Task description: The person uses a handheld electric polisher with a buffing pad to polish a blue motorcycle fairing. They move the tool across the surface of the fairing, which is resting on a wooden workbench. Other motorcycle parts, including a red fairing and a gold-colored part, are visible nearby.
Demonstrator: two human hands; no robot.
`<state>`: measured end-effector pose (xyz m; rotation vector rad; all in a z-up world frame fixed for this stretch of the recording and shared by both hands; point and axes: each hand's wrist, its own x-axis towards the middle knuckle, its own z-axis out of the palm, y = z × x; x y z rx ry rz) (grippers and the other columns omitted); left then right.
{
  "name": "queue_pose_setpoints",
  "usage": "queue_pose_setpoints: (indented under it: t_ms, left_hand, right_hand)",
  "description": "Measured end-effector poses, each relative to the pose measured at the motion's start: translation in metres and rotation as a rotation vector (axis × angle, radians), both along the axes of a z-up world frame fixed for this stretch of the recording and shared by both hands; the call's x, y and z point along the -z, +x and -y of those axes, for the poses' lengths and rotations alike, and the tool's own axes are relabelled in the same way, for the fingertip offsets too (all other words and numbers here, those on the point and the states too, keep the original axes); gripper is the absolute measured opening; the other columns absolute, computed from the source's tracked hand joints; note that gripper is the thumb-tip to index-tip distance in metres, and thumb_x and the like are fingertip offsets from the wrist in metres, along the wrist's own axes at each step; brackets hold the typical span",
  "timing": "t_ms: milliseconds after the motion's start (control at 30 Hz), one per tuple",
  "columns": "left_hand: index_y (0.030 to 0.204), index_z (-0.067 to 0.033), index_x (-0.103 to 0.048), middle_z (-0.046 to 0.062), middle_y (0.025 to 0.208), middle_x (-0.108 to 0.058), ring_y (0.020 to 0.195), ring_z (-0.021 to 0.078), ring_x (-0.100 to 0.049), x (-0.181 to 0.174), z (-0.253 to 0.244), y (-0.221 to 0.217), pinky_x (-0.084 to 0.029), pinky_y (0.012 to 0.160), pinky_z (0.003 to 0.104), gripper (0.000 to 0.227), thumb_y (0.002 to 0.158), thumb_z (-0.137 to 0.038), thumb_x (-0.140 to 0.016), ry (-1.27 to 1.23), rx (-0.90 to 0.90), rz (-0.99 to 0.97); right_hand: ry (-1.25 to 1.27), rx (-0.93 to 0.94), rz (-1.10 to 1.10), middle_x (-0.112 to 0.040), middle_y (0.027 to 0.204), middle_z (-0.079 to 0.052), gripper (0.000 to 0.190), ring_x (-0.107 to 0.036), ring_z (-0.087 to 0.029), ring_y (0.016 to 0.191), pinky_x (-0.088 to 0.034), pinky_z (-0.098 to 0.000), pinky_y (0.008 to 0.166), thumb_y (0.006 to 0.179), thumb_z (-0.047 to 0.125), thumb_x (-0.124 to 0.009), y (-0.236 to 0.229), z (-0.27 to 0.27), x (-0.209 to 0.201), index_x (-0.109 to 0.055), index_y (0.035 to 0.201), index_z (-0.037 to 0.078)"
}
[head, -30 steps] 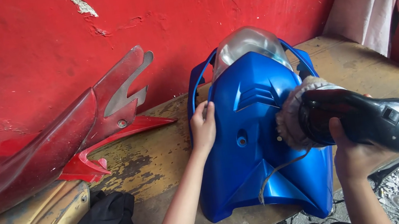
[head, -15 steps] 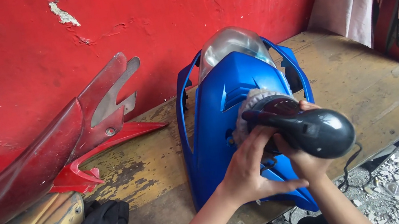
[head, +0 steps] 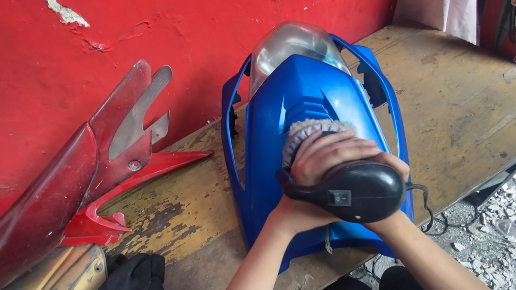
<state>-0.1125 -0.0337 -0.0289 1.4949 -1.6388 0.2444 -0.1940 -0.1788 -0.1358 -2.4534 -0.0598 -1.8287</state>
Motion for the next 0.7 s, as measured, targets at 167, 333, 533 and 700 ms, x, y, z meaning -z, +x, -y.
queue_pose_setpoints:
  t_ms: [167,333,533,700]
  left_hand:
    - [0.132,-0.0195,-0.065,-0.002,0.137,-0.067,0.141,0.0185,-0.058,0.009,-0.01,-0.013,-0.037,0.124,0.039,0.051,0.086,-0.037,-0.078,-0.025,0.05,-0.019]
    - [0.132,-0.0209,-0.064,-0.001,0.138,-0.067,0.137,0.0206,-0.058,0.016,0.005,-0.004,-0.038,0.127,0.043,0.056,0.081,-0.039,-0.078,-0.037,0.1,-0.024]
    - [0.128,-0.021,-0.068,-0.003,0.135,-0.068,0.138,0.0189,-0.06,0.017,-0.016,0.005,-0.039,0.126,0.039,0.041,0.089,-0.033,-0.075,-0.023,0.064,0.022]
    - [0.132,-0.0245,-0.067,-0.003,0.137,-0.067,0.137,0.0204,-0.06,0.029,-0.033,-0.004,-0.04,0.124,0.039,0.041,0.093,-0.036,-0.075,-0.047,0.056,-0.061]
  right_hand:
    - [-0.089,0.118,-0.106,-0.069,0.093,-0.003,0.015,-0.066,-0.022,0.095,-0.042,-0.0417,0.09,0.087,0.026,-0.069,-0.009,0.016,0.048,-0.069,0.095,0.013]
    - [-0.248,0.468,-0.155,-0.06,0.07,-0.002,0.017,-0.059,-0.024,0.063,-0.046,-0.0427,0.07,0.086,0.024,-0.065,-0.003,0.004,0.02,-0.065,0.074,0.013]
    - [-0.42,0.835,-0.248,-0.066,0.089,-0.011,0.016,-0.063,-0.023,0.076,-0.047,-0.0352,0.07,0.099,0.016,-0.055,0.008,-0.005,0.023,-0.062,0.091,0.004]
    - [0.162,-0.03,-0.125,-0.065,0.114,-0.021,0.022,-0.066,-0.029,0.109,-0.051,-0.0389,0.093,0.101,0.012,-0.049,-0.005,-0.005,0.06,-0.058,0.102,-0.008]
